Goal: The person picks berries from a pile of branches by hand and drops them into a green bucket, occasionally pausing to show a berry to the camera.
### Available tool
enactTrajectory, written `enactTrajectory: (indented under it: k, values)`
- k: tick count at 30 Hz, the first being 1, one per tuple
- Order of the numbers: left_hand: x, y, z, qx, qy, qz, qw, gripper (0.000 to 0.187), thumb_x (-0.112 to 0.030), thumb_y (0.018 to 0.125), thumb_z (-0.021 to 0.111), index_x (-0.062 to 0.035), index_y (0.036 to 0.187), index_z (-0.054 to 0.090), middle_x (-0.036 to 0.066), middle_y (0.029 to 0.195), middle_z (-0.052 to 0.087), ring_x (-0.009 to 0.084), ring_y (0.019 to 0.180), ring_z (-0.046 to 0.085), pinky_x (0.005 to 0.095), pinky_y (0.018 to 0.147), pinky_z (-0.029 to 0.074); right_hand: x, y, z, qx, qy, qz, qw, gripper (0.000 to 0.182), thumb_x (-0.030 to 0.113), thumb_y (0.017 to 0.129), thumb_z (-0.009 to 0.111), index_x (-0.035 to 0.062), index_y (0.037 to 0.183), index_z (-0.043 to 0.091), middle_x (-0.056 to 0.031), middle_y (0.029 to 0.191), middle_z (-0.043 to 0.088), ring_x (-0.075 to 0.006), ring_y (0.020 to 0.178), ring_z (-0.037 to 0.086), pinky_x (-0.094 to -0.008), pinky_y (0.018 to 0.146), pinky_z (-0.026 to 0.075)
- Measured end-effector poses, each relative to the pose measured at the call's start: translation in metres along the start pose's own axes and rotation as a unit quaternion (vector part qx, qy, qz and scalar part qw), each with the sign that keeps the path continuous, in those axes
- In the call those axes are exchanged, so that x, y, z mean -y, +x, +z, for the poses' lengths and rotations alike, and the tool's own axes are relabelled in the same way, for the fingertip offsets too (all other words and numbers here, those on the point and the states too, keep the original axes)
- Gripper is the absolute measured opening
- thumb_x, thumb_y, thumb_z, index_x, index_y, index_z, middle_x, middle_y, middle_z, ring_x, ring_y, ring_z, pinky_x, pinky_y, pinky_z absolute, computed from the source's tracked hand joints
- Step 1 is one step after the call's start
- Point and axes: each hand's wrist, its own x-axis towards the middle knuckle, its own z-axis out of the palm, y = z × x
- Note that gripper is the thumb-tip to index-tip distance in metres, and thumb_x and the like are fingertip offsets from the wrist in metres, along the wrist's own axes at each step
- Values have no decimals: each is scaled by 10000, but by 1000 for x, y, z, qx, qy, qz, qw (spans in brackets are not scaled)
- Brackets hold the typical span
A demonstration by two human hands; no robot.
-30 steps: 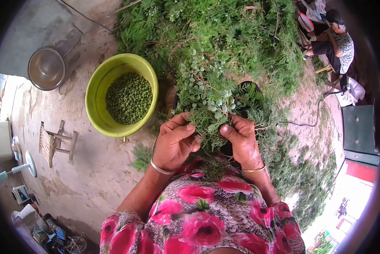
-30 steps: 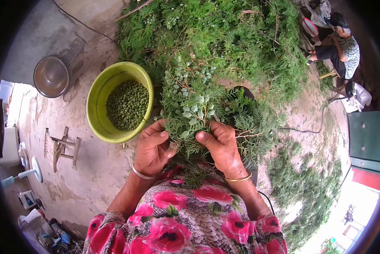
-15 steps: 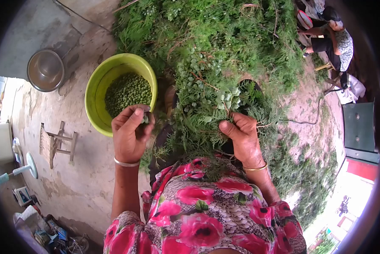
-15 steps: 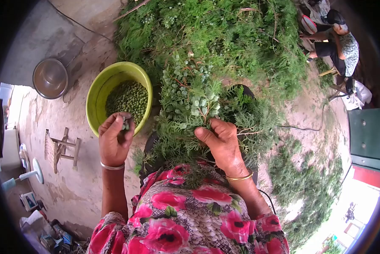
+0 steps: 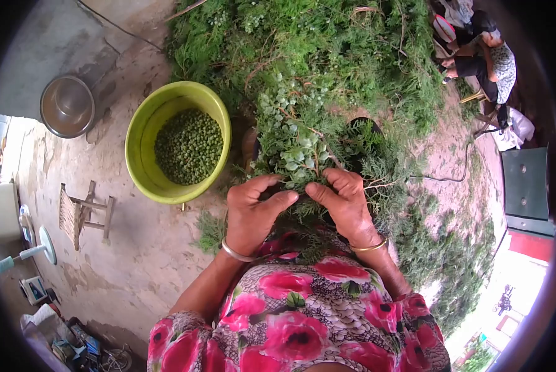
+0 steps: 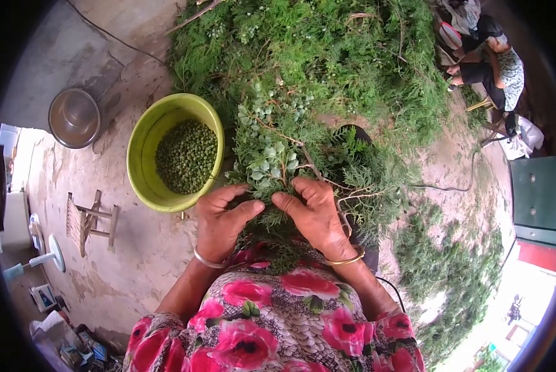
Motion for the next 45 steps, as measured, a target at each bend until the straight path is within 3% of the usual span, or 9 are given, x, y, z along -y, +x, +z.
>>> enactTrajectory:
  k: [6,10,16,18,22,26,28,38,45]
  values:
    - [11,4,-9,-12,-15,-52,998,109,-83,810,642,21,836,622,16,622,557,33,475,436,182,402,310,-2,-5,-3,12,-36,-58,998,212,62,741,717,-12,695,523,-44,547,398,-102,530,333,-281,478,319]
    - [3,13,-46,-14,-362,-174,916,107,-12,782,583,28,881,590,100,702,581,98,512,490,202,385,363,-1,-7,-4,-1,-61,-64,996,186,51,722,730,-8,736,554,-51,544,407,-98,519,344,-277,477,334]
    - [-22,-1,-15,44,-220,-164,961,104,-35,752,640,40,814,602,109,737,617,102,569,529,209,432,396,2,-4,-1,8,-88,-78,993,181,38,715,727,-13,736,555,-55,548,430,-96,527,357,-274,482,343]
    - [-12,0,-1,-10,69,20,997,132,-59,739,687,44,744,605,44,663,589,61,567,490,212,477,381,3,-5,-2,10,-83,-74,994,174,34,714,723,-17,740,559,-62,556,448,-100,532,366,-276,488,348]
    - [-2,6,3,-8,94,62,994,150,-61,750,687,30,683,588,-4,592,521,34,567,456,220,462,344,3,-6,2,14,-68,-64,996,161,35,719,718,-19,751,570,-80,585,505,-108,540,403,-287,499,366]
    - [4,7,-2,32,60,-31,997,131,-65,763,673,22,737,580,9,610,527,40,547,452,209,425,317,2,-5,1,21,-91,-57,994,157,46,720,721,-18,761,584,-91,597,534,-105,539,445,-296,501,379]
    - [-3,8,1,32,-236,-227,944,136,-59,771,654,18,829,557,27,642,536,53,498,429,197,394,293,4,-5,1,27,-76,-50,995,161,55,721,723,-17,761,585,-94,595,529,-106,537,440,-295,502,379]
    - [4,11,-2,47,-315,-257,912,167,-85,779,678,-13,762,529,25,644,539,34,465,393,185,387,266,-1,-2,0,28,-25,-29,999,236,127,791,686,-19,685,534,-54,514,405,-102,494,338,-296,453,297]
    - [9,7,-2,56,-187,-180,964,259,-60,768,688,-55,630,470,-24,579,477,28,463,369,203,387,251,5,-1,0,37,-67,-55,996,247,131,789,678,-14,660,524,-76,499,411,-146,454,350,-315,444,290]
